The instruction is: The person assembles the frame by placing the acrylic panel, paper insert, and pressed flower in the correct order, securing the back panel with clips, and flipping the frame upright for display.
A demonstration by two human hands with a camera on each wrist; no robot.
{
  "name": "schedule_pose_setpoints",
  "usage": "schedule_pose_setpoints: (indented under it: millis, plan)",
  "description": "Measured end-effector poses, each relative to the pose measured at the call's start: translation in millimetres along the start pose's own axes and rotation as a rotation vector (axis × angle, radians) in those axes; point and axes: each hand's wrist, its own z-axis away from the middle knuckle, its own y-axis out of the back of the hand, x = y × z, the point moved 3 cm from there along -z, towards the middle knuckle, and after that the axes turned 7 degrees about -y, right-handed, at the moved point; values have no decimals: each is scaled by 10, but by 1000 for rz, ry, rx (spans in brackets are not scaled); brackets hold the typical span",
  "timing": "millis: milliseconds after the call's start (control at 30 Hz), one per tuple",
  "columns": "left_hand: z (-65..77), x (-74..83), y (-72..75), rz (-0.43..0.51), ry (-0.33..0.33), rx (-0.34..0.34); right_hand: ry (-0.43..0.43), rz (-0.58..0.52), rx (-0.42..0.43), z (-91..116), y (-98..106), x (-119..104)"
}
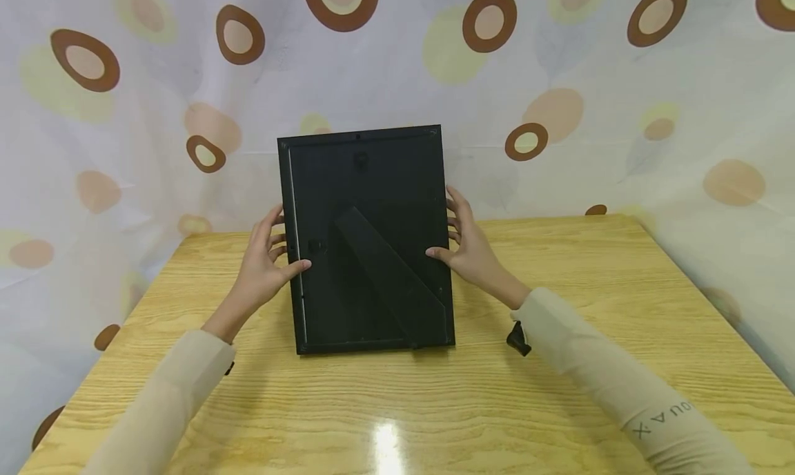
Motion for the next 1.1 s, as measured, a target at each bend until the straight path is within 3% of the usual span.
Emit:
schedule_pose_setpoints:
  millis: [267,433,767,1100]
  plan:
    - [-100,76,-37,-33,-60,58,44,20,37,-16,82,-199]
    - [-145,105,-64,-30,-96,78,96,57,71,-90,129,-90]
    - [-180,430,-98,-41,-165,150,149,101,152,-197,185,-26]
    - [-245,395,-145,-27,-216,212,210,108,209,-231,190,3]
